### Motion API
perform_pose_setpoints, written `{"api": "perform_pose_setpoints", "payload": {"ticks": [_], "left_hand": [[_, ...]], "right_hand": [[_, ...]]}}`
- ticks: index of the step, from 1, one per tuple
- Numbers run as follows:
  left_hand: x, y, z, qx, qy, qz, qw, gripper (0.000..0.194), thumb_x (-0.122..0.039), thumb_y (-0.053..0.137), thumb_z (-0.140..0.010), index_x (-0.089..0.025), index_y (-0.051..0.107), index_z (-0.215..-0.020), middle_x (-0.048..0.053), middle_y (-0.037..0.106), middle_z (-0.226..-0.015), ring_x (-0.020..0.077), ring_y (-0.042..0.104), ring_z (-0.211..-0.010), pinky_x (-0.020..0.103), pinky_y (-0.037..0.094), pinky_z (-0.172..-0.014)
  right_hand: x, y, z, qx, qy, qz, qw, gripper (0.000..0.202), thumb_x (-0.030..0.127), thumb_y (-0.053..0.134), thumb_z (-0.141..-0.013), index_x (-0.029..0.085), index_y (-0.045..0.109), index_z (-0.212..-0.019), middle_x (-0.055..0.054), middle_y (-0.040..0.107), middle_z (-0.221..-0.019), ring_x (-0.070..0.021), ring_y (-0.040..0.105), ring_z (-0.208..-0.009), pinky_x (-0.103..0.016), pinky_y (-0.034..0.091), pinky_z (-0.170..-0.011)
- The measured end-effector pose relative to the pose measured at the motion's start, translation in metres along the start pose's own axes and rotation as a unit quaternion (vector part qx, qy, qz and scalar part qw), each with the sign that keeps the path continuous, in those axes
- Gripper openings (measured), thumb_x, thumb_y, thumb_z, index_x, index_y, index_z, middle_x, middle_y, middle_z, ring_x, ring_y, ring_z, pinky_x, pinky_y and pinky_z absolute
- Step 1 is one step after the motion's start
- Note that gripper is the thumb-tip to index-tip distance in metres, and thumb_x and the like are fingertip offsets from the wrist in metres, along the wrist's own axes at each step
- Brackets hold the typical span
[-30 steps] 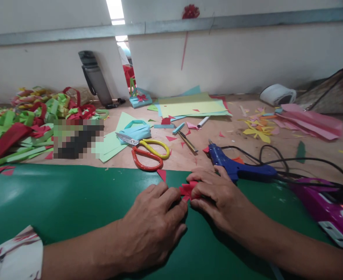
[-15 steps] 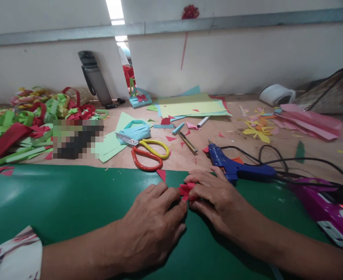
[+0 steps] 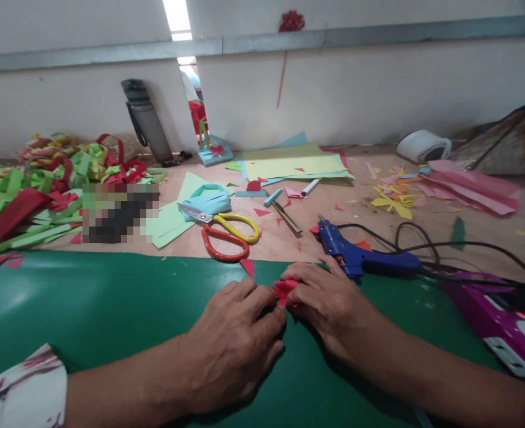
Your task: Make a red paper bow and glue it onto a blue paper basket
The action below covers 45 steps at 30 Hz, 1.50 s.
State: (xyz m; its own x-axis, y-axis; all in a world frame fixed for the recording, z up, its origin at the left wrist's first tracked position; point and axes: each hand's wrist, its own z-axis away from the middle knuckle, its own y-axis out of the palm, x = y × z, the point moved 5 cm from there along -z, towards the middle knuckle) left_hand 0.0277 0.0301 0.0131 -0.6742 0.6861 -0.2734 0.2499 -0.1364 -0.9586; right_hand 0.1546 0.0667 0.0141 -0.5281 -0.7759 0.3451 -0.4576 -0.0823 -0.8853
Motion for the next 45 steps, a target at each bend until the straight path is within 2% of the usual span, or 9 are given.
{"api": "perform_pose_setpoints", "payload": {"ticks": [6,11,15,20,26,32,35,45], "left_hand": [[-0.0006,0.0015,0.0042,0.004,0.000,0.001,1.000,0.023,-0.028,0.040,-0.093,-0.018,0.054,-0.109,0.008,0.053,-0.102,0.0235,0.044,-0.086,0.040,0.039,-0.073],[0.0009,0.0014,0.0016,-0.003,-0.001,0.005,1.000,0.026,-0.028,0.040,-0.093,-0.018,0.051,-0.114,0.008,0.053,-0.106,0.0240,0.045,-0.089,0.041,0.040,-0.076],[0.0012,0.0010,-0.0005,-0.002,0.000,0.009,1.000,0.024,-0.028,0.040,-0.093,-0.018,0.053,-0.111,0.008,0.054,-0.105,0.0239,0.045,-0.088,0.041,0.040,-0.074],[0.0004,0.0007,0.0014,0.002,0.000,0.010,1.000,0.024,-0.027,0.040,-0.093,-0.017,0.053,-0.110,0.009,0.053,-0.106,0.0243,0.046,-0.089,0.042,0.041,-0.076],[-0.0002,0.0009,0.0037,0.001,0.002,0.013,1.000,0.025,-0.027,0.039,-0.093,-0.017,0.052,-0.112,0.009,0.053,-0.106,0.0247,0.045,-0.091,0.043,0.041,-0.077],[0.0008,0.0018,0.0022,-0.011,0.002,0.010,1.000,0.025,-0.027,0.040,-0.093,-0.017,0.052,-0.112,0.009,0.053,-0.106,0.0247,0.046,-0.090,0.043,0.041,-0.076],[0.0007,0.0018,0.0017,-0.009,0.003,0.009,1.000,0.025,-0.027,0.041,-0.092,-0.017,0.052,-0.113,0.009,0.053,-0.106,0.0248,0.045,-0.090,0.042,0.040,-0.075],[-0.0003,0.0019,0.0024,-0.019,0.008,0.011,1.000,0.021,-0.025,0.040,-0.092,-0.018,0.055,-0.104,0.009,0.054,-0.104,0.0249,0.045,-0.086,0.041,0.039,-0.070]], "right_hand": [[0.0022,-0.0022,-0.0008,-0.009,-0.005,-0.007,1.000,0.018,0.012,0.046,-0.089,0.018,0.056,-0.075,-0.003,0.062,-0.089,-0.0176,0.058,-0.088,-0.042,0.028,-0.092],[0.0040,-0.0018,-0.0002,0.006,0.000,-0.018,1.000,0.017,0.014,0.047,-0.089,0.017,0.058,-0.076,-0.005,0.063,-0.092,-0.0188,0.058,-0.091,-0.045,0.026,-0.095],[0.0030,-0.0006,0.0006,0.009,0.000,-0.013,1.000,0.018,0.013,0.046,-0.089,0.018,0.058,-0.077,-0.005,0.063,-0.093,-0.0194,0.058,-0.092,-0.048,0.024,-0.099],[0.0009,0.0044,0.0021,0.030,-0.006,-0.015,0.999,0.014,0.012,0.047,-0.089,0.018,0.057,-0.081,-0.004,0.062,-0.094,-0.0187,0.057,-0.092,-0.047,0.028,-0.097],[0.0018,0.0046,0.0020,0.026,-0.004,-0.013,1.000,0.014,0.013,0.046,-0.090,0.017,0.057,-0.081,-0.005,0.061,-0.094,-0.0186,0.056,-0.093,-0.048,0.028,-0.098],[0.0025,0.0044,0.0020,0.031,-0.008,-0.016,0.999,0.016,0.014,0.045,-0.090,0.016,0.058,-0.081,-0.007,0.061,-0.094,-0.0194,0.056,-0.093,-0.045,0.033,-0.094],[0.0029,0.0036,0.0015,0.031,-0.008,-0.017,0.999,0.016,0.013,0.045,-0.090,0.016,0.058,-0.080,-0.007,0.061,-0.095,-0.0199,0.056,-0.092,-0.048,0.032,-0.096],[0.0059,0.0018,0.0001,0.025,-0.020,-0.023,0.999,0.016,0.013,0.045,-0.090,0.014,0.059,-0.080,-0.009,0.062,-0.094,-0.0204,0.055,-0.092,-0.045,0.036,-0.092]]}}
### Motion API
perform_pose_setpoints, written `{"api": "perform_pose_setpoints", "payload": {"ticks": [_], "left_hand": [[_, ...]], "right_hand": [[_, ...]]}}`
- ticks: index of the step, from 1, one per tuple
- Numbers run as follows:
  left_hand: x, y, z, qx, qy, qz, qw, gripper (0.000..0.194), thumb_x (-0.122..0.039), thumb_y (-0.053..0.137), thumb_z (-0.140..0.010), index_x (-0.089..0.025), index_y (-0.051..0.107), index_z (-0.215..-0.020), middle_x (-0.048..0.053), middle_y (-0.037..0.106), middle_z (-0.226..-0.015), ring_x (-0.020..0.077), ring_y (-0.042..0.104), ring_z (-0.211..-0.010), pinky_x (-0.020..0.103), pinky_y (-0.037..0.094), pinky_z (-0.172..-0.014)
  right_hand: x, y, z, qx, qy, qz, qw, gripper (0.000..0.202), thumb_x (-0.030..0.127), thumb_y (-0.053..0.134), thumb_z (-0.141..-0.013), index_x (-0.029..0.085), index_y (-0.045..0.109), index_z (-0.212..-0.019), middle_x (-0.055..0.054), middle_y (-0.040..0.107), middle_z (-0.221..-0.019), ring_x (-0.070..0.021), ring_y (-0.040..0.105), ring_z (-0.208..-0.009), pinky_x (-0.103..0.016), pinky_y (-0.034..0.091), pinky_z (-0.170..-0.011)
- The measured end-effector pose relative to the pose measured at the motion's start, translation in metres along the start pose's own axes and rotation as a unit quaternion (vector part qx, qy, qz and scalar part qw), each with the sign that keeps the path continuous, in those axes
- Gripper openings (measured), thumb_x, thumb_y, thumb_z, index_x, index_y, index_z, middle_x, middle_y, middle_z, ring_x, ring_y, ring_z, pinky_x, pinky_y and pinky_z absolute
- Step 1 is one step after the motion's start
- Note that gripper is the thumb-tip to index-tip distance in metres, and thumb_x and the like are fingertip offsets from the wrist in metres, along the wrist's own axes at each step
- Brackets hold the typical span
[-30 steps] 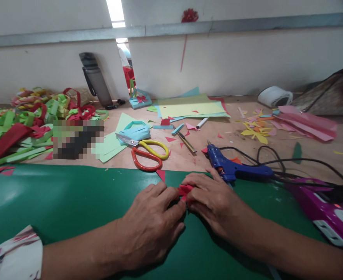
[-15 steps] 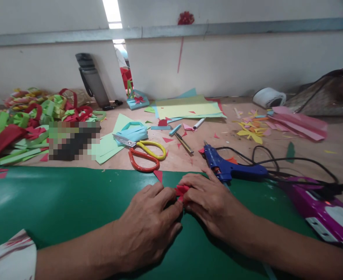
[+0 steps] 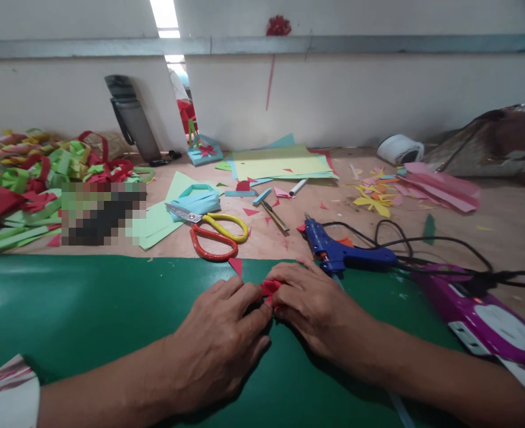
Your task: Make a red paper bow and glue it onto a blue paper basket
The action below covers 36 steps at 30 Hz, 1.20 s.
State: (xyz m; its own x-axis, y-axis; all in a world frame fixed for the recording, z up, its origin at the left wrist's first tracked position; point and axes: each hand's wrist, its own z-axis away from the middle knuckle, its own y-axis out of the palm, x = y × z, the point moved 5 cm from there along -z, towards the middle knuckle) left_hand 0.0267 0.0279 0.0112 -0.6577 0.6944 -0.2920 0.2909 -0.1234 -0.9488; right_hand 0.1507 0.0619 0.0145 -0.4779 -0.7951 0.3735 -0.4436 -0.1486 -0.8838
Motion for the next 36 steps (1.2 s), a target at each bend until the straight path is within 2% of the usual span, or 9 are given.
{"api": "perform_pose_setpoints", "payload": {"ticks": [7,16,25,33,36], "left_hand": [[0.000,0.000,0.000,0.001,0.004,-0.001,1.000,0.021,-0.024,0.038,-0.093,-0.018,0.056,-0.100,0.009,0.054,-0.104,0.0240,0.045,-0.085,0.040,0.039,-0.070],[0.000,-0.002,-0.001,-0.003,0.001,-0.004,1.000,0.021,-0.025,0.040,-0.092,-0.019,0.055,-0.105,0.009,0.054,-0.105,0.0238,0.045,-0.086,0.040,0.039,-0.071],[0.000,-0.004,-0.001,0.015,-0.004,-0.009,1.000,0.023,-0.026,0.038,-0.093,-0.016,0.055,-0.106,0.009,0.054,-0.104,0.0234,0.045,-0.087,0.040,0.040,-0.074],[0.000,-0.002,-0.001,0.018,-0.005,-0.007,1.000,0.024,-0.026,0.038,-0.093,-0.016,0.056,-0.105,0.009,0.054,-0.102,0.0235,0.045,-0.086,0.041,0.040,-0.074],[0.000,-0.002,-0.001,0.011,-0.004,-0.006,1.000,0.024,-0.026,0.038,-0.093,-0.016,0.056,-0.106,0.009,0.054,-0.101,0.0235,0.045,-0.085,0.040,0.041,-0.072]], "right_hand": [[0.002,-0.002,0.000,-0.009,-0.009,0.007,1.000,0.017,0.014,0.045,-0.090,0.015,0.058,-0.079,-0.008,0.061,-0.092,-0.0189,0.055,-0.090,-0.040,0.039,-0.087],[0.000,-0.001,0.000,-0.008,0.000,0.000,1.000,0.017,0.012,0.044,-0.090,0.016,0.058,-0.082,-0.007,0.062,-0.093,-0.0189,0.056,-0.091,-0.042,0.036,-0.091],[-0.004,-0.011,-0.003,-0.039,0.056,-0.017,0.998,0.013,0.006,0.060,-0.077,0.017,0.058,-0.071,-0.006,0.062,-0.093,-0.0218,0.055,-0.098,-0.042,0.037,-0.089],[-0.010,-0.009,-0.001,-0.019,0.111,-0.019,0.993,0.013,0.009,0.063,-0.075,0.020,0.059,-0.070,-0.006,0.061,-0.102,-0.0274,0.049,-0.112,-0.052,0.031,-0.094],[-0.010,-0.008,0.000,-0.002,0.121,-0.004,0.993,0.014,0.008,0.057,-0.079,0.020,0.060,-0.072,-0.006,0.061,-0.109,-0.0295,0.044,-0.120,-0.055,0.027,-0.096]]}}
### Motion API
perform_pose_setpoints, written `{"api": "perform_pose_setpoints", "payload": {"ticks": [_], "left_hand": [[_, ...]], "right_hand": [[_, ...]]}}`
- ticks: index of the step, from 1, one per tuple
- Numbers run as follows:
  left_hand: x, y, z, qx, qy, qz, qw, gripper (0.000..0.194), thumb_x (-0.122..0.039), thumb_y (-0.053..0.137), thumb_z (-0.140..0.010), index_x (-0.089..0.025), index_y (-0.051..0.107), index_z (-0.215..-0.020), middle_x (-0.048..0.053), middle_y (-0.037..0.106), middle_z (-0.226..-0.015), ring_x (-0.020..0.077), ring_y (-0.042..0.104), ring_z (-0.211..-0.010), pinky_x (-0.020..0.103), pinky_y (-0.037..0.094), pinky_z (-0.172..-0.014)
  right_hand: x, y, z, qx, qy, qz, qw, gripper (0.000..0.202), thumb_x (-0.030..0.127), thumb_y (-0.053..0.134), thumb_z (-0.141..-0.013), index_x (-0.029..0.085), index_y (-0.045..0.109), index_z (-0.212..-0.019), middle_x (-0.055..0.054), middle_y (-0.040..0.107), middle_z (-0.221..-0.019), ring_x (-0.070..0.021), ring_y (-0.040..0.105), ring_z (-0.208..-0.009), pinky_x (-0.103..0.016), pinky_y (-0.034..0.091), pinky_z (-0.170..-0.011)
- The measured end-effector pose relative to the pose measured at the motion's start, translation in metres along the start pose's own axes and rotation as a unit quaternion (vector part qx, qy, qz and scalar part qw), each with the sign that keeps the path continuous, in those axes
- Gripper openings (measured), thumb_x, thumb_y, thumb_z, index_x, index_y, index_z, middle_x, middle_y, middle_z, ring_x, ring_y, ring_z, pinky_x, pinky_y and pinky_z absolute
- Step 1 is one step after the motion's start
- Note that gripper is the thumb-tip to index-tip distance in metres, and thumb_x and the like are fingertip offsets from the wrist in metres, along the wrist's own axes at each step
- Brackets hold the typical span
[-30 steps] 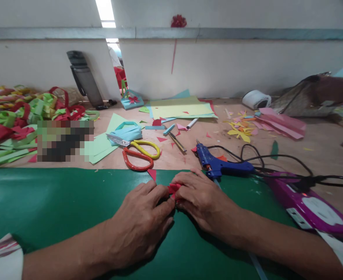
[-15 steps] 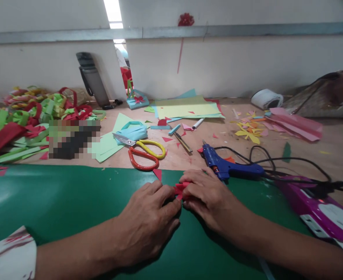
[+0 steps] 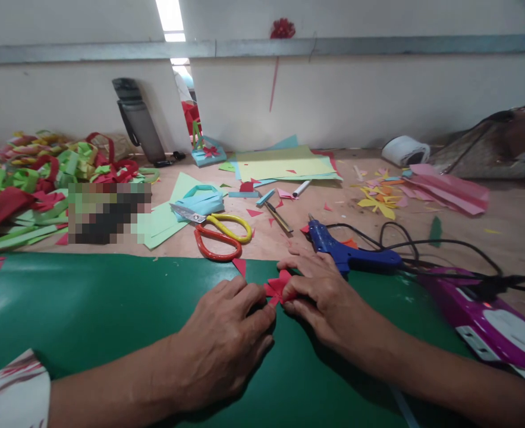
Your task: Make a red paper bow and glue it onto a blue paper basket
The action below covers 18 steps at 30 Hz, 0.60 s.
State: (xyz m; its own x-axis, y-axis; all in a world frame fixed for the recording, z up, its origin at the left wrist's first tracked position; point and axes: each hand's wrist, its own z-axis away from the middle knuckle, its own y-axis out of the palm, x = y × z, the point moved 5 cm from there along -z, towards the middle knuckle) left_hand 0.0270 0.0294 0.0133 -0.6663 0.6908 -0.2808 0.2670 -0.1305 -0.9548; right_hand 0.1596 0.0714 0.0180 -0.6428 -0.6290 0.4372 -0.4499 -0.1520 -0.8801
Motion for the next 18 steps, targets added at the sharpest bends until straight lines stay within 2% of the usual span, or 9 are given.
{"api": "perform_pose_setpoints", "payload": {"ticks": [4,8,14,16,18], "left_hand": [[-0.0002,0.0006,0.0009,-0.011,0.006,0.003,1.000,0.023,-0.025,0.039,-0.093,-0.016,0.056,-0.105,0.009,0.054,-0.100,0.0231,0.045,-0.084,0.040,0.040,-0.072],[-0.0003,0.0005,0.0030,-0.033,0.009,0.004,0.999,0.020,-0.024,0.042,-0.092,-0.015,0.058,-0.101,0.009,0.055,-0.097,0.0224,0.046,-0.082,0.039,0.041,-0.070],[-0.0025,-0.0080,0.0081,-0.164,0.027,-0.017,0.986,0.019,-0.018,0.044,-0.091,-0.014,0.061,-0.100,0.009,0.056,-0.091,0.0211,0.046,-0.079,0.037,0.041,-0.067],[-0.0024,-0.0071,0.0081,-0.163,0.023,-0.022,0.986,0.021,-0.019,0.044,-0.091,-0.014,0.061,-0.103,0.009,0.056,-0.092,0.0216,0.046,-0.079,0.037,0.040,-0.066],[-0.0010,-0.0044,0.0070,-0.137,0.010,-0.020,0.990,0.020,-0.022,0.045,-0.091,-0.016,0.061,-0.103,0.009,0.055,-0.091,0.0224,0.046,-0.079,0.037,0.040,-0.065]], "right_hand": [[0.0014,-0.0009,-0.0002,0.024,0.017,0.014,0.999,0.018,0.011,0.050,-0.084,0.020,0.061,-0.074,-0.007,0.060,-0.115,-0.0309,0.038,-0.126,-0.058,0.023,-0.097],[0.0024,-0.0062,-0.0015,0.006,0.024,-0.001,1.000,0.012,0.014,0.057,-0.081,0.020,0.061,-0.072,-0.007,0.060,-0.113,-0.0304,0.035,-0.128,-0.055,0.024,-0.097],[0.0037,-0.0050,-0.0012,0.006,-0.012,-0.015,1.000,0.014,0.015,0.061,-0.080,0.025,0.066,-0.071,-0.005,0.059,-0.117,-0.0331,0.033,-0.130,-0.061,0.017,-0.099],[0.0042,-0.0042,-0.0011,-0.001,-0.025,-0.014,1.000,0.016,0.016,0.059,-0.082,0.026,0.067,-0.072,-0.004,0.059,-0.117,-0.0330,0.033,-0.130,-0.062,0.016,-0.099],[0.0042,-0.0035,-0.0013,-0.007,-0.033,-0.013,0.999,0.018,0.017,0.056,-0.084,0.027,0.067,-0.073,-0.004,0.059,-0.117,-0.0324,0.034,-0.130,-0.062,0.015,-0.099]]}}
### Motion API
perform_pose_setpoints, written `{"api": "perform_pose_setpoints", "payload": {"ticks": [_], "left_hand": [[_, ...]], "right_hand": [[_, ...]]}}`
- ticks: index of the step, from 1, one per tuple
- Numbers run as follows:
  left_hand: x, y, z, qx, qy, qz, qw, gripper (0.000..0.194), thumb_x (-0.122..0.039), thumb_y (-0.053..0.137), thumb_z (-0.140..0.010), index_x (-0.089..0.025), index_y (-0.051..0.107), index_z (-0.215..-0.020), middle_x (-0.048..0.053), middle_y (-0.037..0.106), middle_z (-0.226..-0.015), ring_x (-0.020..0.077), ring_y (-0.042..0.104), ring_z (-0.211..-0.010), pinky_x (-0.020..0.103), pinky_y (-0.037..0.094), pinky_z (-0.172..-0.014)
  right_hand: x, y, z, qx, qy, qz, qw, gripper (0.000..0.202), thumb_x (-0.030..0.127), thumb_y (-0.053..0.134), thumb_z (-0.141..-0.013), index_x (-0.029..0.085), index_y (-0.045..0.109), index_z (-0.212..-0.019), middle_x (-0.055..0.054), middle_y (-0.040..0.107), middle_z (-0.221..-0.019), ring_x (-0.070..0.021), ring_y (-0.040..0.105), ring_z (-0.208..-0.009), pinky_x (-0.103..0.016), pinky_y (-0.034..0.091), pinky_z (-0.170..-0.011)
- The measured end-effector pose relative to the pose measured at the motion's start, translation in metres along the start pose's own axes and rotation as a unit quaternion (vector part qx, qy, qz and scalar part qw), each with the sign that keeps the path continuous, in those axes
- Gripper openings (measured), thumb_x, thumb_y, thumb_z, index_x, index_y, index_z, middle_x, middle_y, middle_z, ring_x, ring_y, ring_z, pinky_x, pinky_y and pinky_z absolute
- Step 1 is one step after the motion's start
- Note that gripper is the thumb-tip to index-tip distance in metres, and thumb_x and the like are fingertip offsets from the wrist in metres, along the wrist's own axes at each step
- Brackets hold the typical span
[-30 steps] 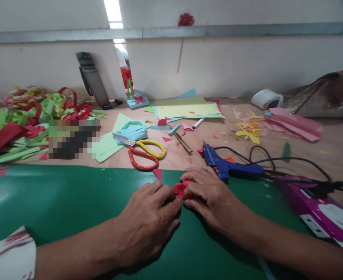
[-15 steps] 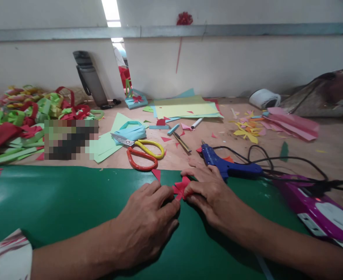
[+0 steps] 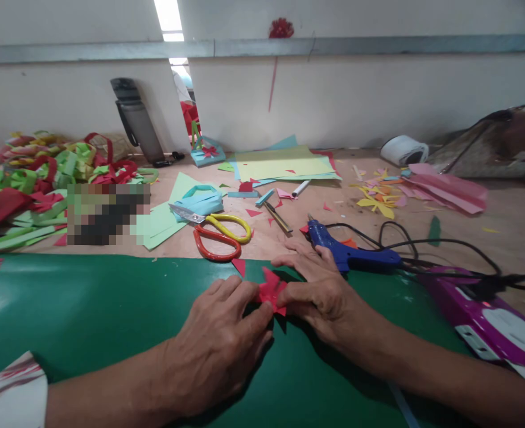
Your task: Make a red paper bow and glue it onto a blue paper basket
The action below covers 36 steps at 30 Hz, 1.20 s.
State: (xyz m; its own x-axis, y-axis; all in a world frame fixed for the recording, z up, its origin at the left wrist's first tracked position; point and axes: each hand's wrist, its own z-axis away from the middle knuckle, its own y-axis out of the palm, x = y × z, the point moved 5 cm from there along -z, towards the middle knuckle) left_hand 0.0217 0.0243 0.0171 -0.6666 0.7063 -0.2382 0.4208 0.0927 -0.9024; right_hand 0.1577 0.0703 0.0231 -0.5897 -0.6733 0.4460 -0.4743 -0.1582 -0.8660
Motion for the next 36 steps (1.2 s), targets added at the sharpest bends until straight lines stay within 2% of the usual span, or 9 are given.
{"api": "perform_pose_setpoints", "payload": {"ticks": [5,10,16,28,31,36], "left_hand": [[0.0022,0.0049,-0.0011,0.057,-0.017,0.005,0.998,0.019,-0.025,0.045,-0.091,-0.017,0.061,-0.100,0.008,0.053,-0.089,0.0226,0.045,-0.077,0.037,0.038,-0.063],[0.0019,0.0056,-0.0007,0.060,-0.016,-0.004,0.998,0.020,-0.025,0.044,-0.091,-0.018,0.059,-0.102,0.008,0.052,-0.090,0.0228,0.044,-0.078,0.037,0.037,-0.064],[-0.0007,0.0058,-0.0016,0.054,-0.025,-0.012,0.998,0.020,-0.025,0.041,-0.093,-0.018,0.059,-0.098,0.007,0.052,-0.086,0.0218,0.044,-0.076,0.036,0.035,-0.063],[-0.0027,0.0070,-0.0025,0.053,-0.030,-0.018,0.998,0.020,-0.024,0.040,-0.093,-0.017,0.059,-0.094,0.007,0.053,-0.085,0.0205,0.044,-0.074,0.035,0.034,-0.063],[-0.0031,0.0065,-0.0024,0.053,-0.032,-0.017,0.998,0.020,-0.024,0.040,-0.093,-0.017,0.059,-0.094,0.007,0.053,-0.084,0.0205,0.044,-0.074,0.035,0.034,-0.064],[-0.0027,0.0061,-0.0025,0.056,-0.037,-0.021,0.998,0.020,-0.025,0.040,-0.092,-0.017,0.059,-0.091,0.007,0.053,-0.085,0.0203,0.044,-0.075,0.035,0.034,-0.065]], "right_hand": [[-0.0018,0.0009,-0.0007,0.009,0.022,-0.004,1.000,0.013,0.015,0.060,-0.080,0.024,0.065,-0.072,-0.005,0.060,-0.117,-0.0317,0.037,-0.128,-0.062,0.016,-0.100],[-0.0030,0.0017,0.0015,0.035,0.063,-0.015,0.997,0.012,0.019,0.054,-0.084,0.024,0.062,-0.076,-0.005,0.056,-0.122,-0.0300,0.031,-0.132,-0.063,0.014,-0.101],[-0.0001,0.0012,0.0009,0.039,0.062,-0.012,0.997,0.012,0.026,0.054,-0.086,0.025,0.063,-0.079,-0.005,0.054,-0.125,-0.0285,0.028,-0.133,-0.060,0.012,-0.103],[0.0005,0.0022,-0.0010,0.046,0.053,-0.026,0.997,0.012,0.025,0.059,-0.084,0.029,0.068,-0.079,-0.004,0.056,-0.123,-0.0295,0.031,-0.131,-0.061,0.013,-0.101],[0.0017,0.0009,-0.0015,0.049,0.055,-0.027,0.997,0.013,0.024,0.058,-0.084,0.026,0.067,-0.077,-0.005,0.056,-0.123,-0.0301,0.033,-0.130,-0.061,0.015,-0.102],[0.0030,0.0010,-0.0030,0.065,0.063,0.005,0.996,0.015,0.020,0.054,-0.086,0.021,0.064,-0.074,-0.008,0.055,-0.124,-0.0316,0.028,-0.133,-0.061,0.015,-0.102]]}}
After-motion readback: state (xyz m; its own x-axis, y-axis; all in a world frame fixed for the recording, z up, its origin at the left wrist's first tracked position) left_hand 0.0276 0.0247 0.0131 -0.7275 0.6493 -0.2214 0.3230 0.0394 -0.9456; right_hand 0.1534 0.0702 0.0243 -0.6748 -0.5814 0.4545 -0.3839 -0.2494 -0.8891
